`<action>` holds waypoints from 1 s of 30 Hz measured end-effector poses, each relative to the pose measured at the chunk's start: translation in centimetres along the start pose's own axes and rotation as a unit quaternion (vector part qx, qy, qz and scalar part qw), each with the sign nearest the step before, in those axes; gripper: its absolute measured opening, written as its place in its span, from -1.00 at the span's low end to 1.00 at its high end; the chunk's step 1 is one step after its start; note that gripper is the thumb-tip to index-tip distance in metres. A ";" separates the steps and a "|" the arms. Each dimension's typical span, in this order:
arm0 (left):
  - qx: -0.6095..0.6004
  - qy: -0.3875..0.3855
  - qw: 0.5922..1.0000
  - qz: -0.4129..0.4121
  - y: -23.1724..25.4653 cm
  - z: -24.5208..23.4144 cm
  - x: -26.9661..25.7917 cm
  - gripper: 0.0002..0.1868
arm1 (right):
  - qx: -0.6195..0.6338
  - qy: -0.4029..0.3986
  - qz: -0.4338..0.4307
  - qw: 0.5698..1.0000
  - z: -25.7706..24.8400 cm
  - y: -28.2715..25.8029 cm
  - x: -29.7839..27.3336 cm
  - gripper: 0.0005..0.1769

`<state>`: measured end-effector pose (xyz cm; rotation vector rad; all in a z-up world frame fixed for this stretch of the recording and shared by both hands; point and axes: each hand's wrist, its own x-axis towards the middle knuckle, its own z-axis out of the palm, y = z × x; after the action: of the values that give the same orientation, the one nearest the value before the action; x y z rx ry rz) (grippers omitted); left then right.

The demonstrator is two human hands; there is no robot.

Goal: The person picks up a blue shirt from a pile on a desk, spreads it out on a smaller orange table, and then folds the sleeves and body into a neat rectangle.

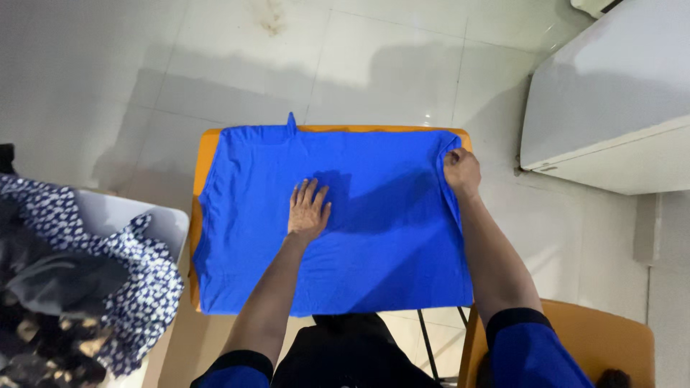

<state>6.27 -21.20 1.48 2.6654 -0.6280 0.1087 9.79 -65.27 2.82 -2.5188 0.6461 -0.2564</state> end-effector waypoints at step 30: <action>0.062 -0.158 0.981 -0.090 1.4 -1.5 2.8 -0.23 | -0.115 0.025 -0.081 0.990 6.2 6.1 8.2 -0.70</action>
<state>8.18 -22.88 3.77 2.8721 -0.4813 -0.3426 16.34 -71.11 -5.26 -2.8009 0.5151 -0.3211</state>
